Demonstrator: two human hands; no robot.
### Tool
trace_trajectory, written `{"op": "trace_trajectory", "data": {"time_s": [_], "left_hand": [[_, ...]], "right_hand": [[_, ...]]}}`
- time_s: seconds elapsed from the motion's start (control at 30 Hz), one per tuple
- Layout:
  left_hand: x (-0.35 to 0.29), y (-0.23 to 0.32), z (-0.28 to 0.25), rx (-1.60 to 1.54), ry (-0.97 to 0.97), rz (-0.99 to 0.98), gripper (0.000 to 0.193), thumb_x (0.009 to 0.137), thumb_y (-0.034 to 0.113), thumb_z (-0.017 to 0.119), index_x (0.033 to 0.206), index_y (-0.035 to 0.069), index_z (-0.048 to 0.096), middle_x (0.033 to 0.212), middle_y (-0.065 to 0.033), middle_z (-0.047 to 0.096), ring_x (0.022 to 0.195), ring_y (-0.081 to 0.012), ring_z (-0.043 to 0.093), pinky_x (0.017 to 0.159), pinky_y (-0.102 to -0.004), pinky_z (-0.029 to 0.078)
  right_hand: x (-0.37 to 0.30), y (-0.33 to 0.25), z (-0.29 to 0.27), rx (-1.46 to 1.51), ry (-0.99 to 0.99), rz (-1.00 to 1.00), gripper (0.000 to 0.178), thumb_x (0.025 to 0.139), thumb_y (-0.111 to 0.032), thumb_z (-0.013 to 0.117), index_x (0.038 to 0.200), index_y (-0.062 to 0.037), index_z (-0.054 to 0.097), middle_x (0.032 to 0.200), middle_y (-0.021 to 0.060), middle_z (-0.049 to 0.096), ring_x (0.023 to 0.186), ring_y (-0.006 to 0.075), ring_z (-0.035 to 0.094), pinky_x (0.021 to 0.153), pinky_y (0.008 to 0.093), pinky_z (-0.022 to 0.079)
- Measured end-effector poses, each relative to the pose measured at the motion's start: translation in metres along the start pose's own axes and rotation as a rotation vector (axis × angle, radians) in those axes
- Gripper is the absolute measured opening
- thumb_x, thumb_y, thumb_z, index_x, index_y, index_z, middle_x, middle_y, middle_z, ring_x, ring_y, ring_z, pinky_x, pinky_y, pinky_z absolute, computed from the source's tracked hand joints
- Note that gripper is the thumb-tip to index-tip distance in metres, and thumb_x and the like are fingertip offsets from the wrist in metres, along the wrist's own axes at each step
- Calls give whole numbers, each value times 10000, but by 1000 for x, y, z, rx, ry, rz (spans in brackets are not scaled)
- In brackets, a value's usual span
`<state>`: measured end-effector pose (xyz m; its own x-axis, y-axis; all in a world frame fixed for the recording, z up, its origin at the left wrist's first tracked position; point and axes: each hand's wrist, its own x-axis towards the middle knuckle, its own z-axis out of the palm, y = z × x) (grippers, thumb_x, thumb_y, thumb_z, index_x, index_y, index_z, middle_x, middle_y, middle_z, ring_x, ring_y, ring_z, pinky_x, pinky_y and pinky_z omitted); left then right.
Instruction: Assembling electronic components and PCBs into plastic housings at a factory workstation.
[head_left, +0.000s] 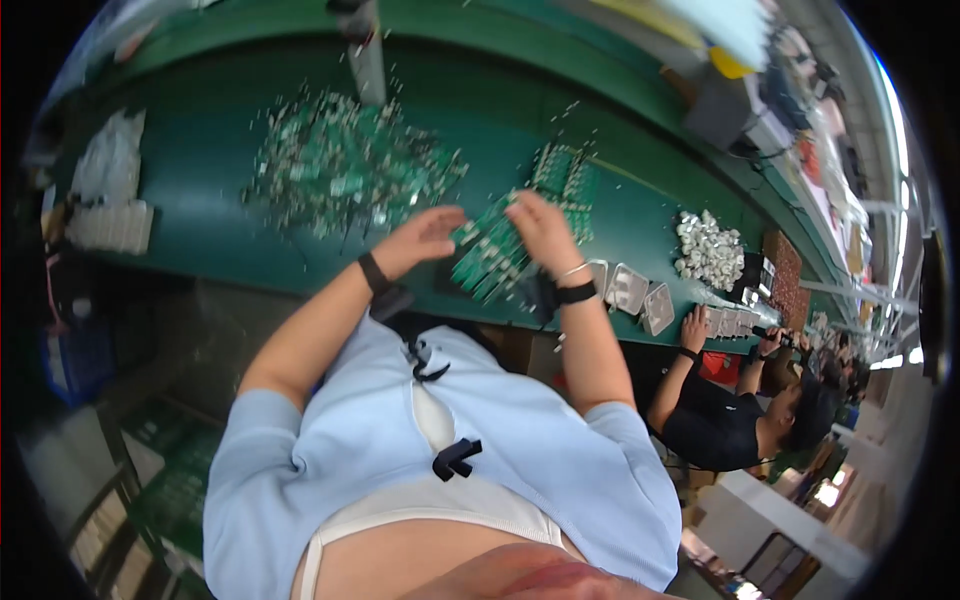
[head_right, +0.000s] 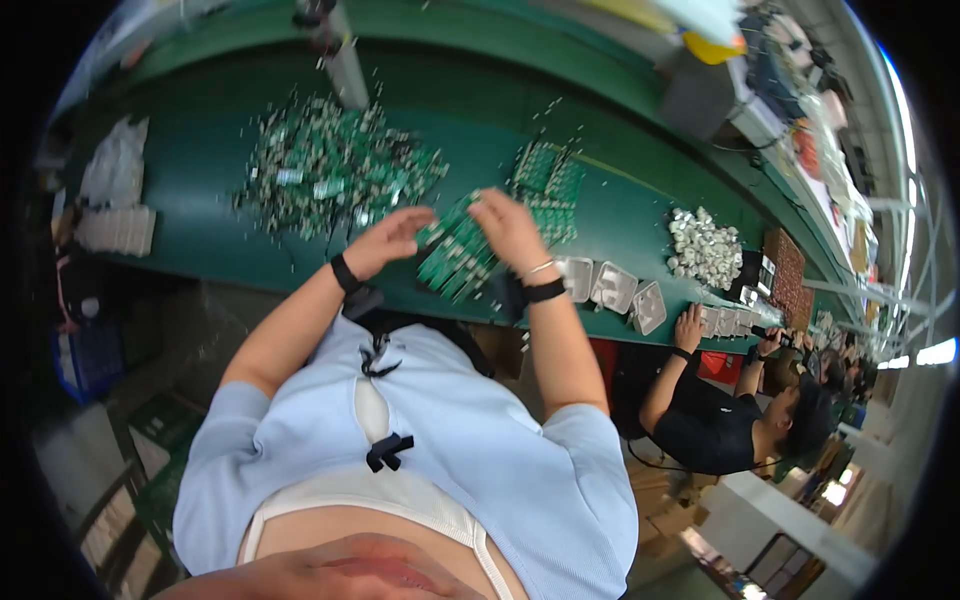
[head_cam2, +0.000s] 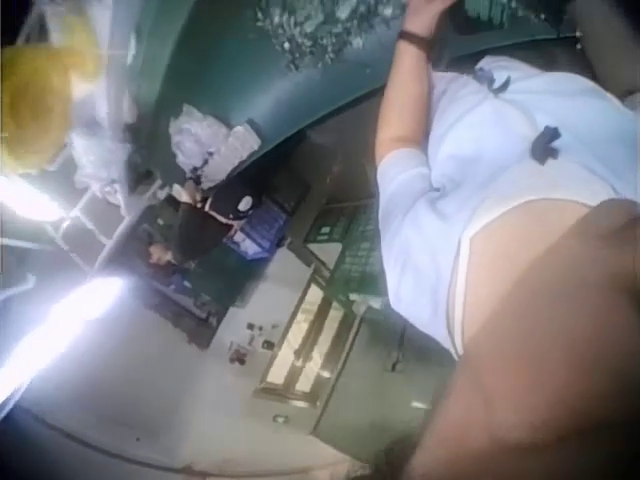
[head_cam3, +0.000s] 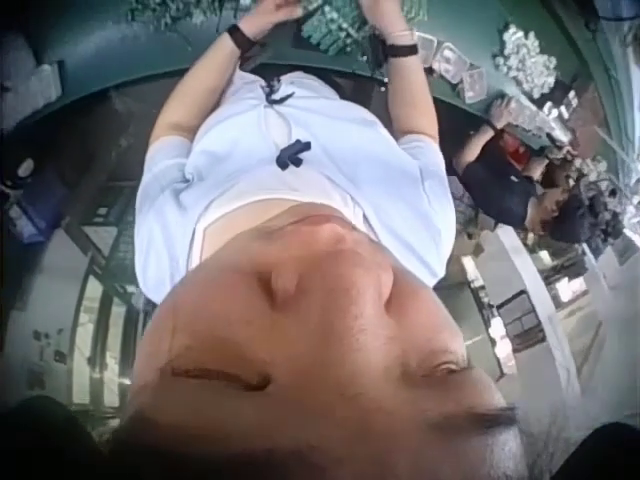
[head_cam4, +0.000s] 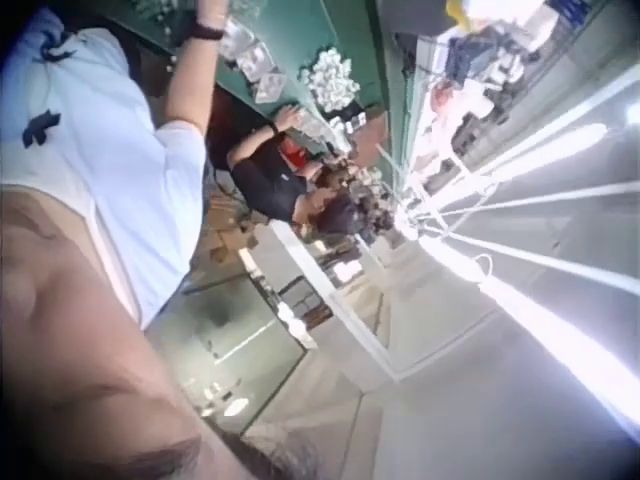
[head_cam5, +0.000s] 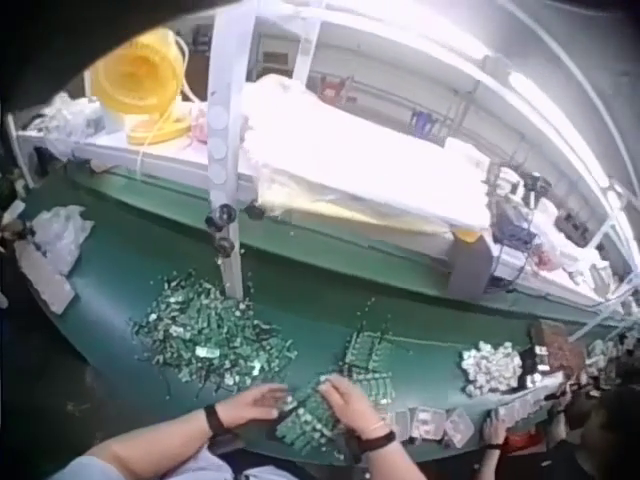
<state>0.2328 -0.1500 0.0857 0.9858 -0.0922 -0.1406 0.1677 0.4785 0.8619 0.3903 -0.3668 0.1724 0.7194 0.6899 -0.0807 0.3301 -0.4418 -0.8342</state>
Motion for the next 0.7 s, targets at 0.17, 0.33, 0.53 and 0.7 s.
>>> {"op": "trace_trajectory", "data": {"time_s": [0.17,0.33,0.53,0.7], "left_hand": [[19,36,17,-28,-113,-542,584,962,117,732,1480,51,470,1365,-88,618,1209,-217,630,961,-431,594],[13,32,27,-52,-27,-528,469,957,80,724,1389,49,542,1213,-66,684,1101,-203,677,872,-442,646],[15,34,37,88,23,-582,401,923,38,744,1296,40,597,1148,-59,686,1002,-211,700,778,-416,665],[29,51,12,165,21,-611,394,897,28,763,1261,36,614,1120,-60,685,968,-216,701,751,-411,667]], "right_hand": [[-3,-7,21,48,204,-144,264,979,-249,697,1130,-35,667,829,185,689,743,344,683,664,384,533],[-10,-4,31,-203,357,-218,255,961,-283,712,1094,-70,670,836,179,709,751,402,692,621,457,542],[-18,-11,44,-293,431,-167,234,967,-297,697,1070,-88,667,827,145,721,726,382,697,605,476,545],[0,-15,64,-337,546,-144,205,982,-295,664,1058,-104,662,855,128,724,716,370,694,602,470,545]]}}
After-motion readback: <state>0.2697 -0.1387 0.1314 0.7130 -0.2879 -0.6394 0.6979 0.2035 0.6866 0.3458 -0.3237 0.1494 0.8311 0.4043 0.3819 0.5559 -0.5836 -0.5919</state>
